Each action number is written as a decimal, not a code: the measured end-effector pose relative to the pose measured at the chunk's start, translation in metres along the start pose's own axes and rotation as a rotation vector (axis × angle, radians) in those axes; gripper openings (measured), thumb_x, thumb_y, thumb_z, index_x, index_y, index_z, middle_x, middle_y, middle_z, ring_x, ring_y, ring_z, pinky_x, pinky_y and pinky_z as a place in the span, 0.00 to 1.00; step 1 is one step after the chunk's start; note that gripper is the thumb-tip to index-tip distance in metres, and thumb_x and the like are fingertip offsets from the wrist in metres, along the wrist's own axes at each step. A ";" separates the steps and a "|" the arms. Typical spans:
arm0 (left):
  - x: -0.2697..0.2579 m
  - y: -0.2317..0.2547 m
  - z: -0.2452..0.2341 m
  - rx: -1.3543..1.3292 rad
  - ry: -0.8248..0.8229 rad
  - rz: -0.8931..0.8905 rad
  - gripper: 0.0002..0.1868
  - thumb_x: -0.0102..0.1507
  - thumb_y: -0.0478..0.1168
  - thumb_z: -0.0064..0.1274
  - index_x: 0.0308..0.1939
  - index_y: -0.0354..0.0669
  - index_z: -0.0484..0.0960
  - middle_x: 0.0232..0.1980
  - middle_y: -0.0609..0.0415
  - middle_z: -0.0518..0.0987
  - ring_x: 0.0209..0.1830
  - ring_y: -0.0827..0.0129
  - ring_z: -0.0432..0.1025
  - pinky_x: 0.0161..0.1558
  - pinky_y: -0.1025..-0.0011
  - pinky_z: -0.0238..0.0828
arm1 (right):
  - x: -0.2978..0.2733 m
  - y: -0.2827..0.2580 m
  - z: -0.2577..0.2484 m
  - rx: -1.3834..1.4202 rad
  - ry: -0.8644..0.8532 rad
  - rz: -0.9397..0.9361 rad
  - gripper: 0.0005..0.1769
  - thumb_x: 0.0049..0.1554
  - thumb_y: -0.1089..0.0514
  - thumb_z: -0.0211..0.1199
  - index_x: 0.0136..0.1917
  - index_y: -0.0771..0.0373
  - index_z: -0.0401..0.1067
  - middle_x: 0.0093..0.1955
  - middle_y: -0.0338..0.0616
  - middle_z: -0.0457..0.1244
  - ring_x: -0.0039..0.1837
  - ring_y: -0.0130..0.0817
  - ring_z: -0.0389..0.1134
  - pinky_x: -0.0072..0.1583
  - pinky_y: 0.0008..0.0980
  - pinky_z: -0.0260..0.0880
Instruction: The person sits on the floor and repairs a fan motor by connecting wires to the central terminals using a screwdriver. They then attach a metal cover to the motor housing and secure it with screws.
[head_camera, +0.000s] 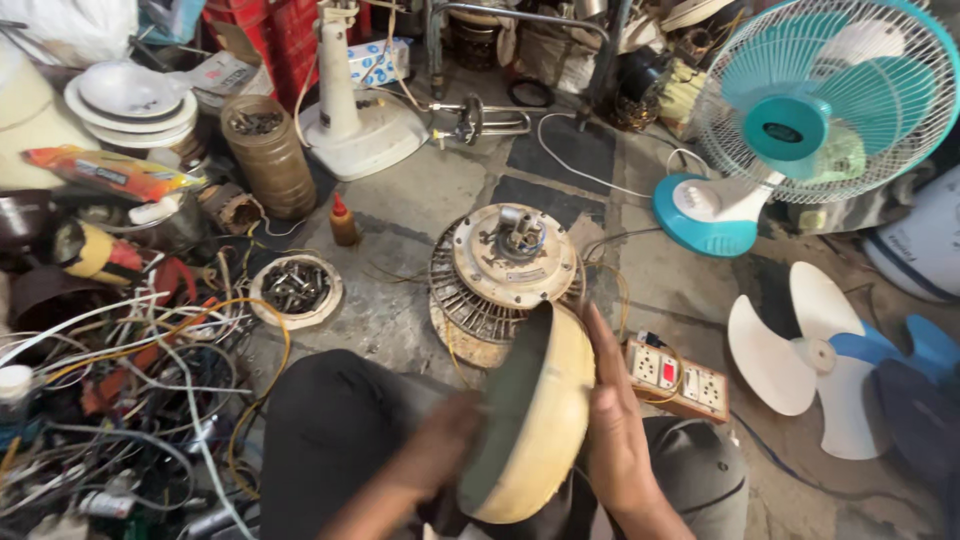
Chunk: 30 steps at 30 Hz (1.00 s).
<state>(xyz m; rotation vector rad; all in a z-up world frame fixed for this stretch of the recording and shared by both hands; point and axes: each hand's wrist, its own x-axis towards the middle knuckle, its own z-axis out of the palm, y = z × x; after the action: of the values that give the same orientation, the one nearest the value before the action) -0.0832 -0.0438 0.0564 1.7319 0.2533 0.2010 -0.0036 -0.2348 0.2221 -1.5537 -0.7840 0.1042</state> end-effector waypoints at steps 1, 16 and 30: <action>-0.001 0.007 -0.020 0.267 0.145 0.135 0.20 0.67 0.44 0.46 0.57 0.36 0.80 0.55 0.34 0.82 0.57 0.43 0.75 0.57 0.54 0.71 | -0.010 0.022 -0.007 0.177 0.011 0.142 0.44 0.66 0.33 0.40 0.82 0.67 0.49 0.82 0.59 0.50 0.84 0.52 0.48 0.79 0.46 0.47; 0.007 0.058 -0.066 0.823 -0.277 0.111 0.19 0.63 0.52 0.53 0.31 0.39 0.84 0.30 0.41 0.82 0.33 0.43 0.77 0.36 0.48 0.74 | -0.093 0.192 -0.042 -0.799 0.128 -0.097 0.26 0.49 0.55 0.71 0.61 0.60 0.74 0.53 0.57 0.69 0.63 0.47 0.73 0.69 0.41 0.66; 0.097 0.034 -0.046 0.487 -0.642 -0.125 0.35 0.63 0.69 0.47 0.29 0.40 0.86 0.24 0.43 0.80 0.28 0.52 0.79 0.38 0.57 0.76 | 0.242 0.151 0.007 -0.997 -0.292 0.261 0.61 0.36 0.37 0.81 0.75 0.62 0.60 0.70 0.59 0.61 0.69 0.53 0.63 0.68 0.46 0.64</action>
<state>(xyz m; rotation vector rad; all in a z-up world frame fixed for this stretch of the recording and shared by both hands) -0.0010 0.0211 0.0968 2.1497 -0.0742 -0.5473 0.2388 -0.0913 0.1755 -2.6307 -0.9128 0.1441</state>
